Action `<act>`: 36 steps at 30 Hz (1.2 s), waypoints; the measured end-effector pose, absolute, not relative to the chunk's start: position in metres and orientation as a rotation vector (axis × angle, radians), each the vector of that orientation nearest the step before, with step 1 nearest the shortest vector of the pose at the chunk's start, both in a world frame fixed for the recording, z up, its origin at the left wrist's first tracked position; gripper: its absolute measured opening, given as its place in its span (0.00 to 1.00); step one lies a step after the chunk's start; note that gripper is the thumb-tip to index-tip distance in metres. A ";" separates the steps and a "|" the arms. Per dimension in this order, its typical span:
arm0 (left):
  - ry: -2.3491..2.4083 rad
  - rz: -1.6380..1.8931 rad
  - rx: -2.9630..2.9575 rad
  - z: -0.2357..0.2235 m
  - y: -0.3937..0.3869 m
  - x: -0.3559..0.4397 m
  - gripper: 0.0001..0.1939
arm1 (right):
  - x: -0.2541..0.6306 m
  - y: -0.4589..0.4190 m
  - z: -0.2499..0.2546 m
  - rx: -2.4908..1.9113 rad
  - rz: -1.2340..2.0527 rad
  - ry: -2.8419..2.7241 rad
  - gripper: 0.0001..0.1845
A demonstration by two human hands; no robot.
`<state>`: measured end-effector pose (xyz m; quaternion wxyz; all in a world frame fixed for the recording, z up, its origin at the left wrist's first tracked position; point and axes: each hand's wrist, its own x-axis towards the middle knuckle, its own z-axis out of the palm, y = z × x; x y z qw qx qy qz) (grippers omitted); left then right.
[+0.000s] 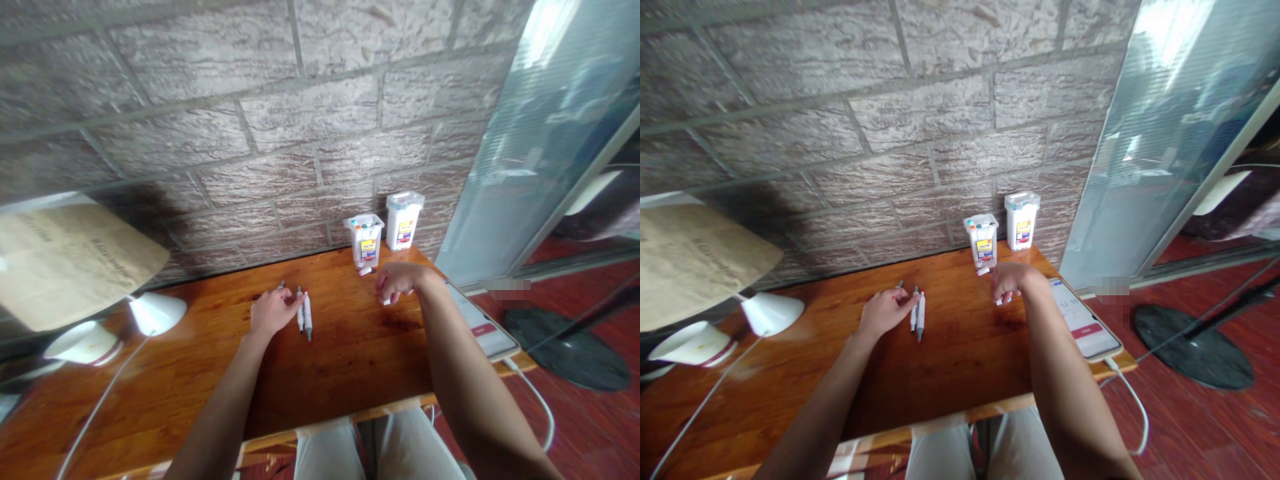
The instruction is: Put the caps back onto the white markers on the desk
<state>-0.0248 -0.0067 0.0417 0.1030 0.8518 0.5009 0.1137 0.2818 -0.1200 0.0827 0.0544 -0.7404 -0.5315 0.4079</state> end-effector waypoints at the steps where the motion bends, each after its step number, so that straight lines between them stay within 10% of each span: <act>1: 1.506 0.303 2.511 0.042 -0.006 -0.025 0.22 | 0.281 -0.120 0.083 -2.261 1.223 -1.592 0.11; 16: 1.570 0.252 2.469 0.046 -0.007 -0.026 0.13 | 0.256 -0.112 0.066 -1.964 1.343 -1.368 0.12; 22: 1.174 0.839 1.774 0.041 0.005 -0.033 0.12 | 0.231 -0.106 0.066 -2.001 1.160 -1.687 0.03; 36: 0.552 1.128 0.812 0.058 0.006 -0.032 0.08 | 0.185 -0.090 0.052 -1.143 1.462 -1.469 0.28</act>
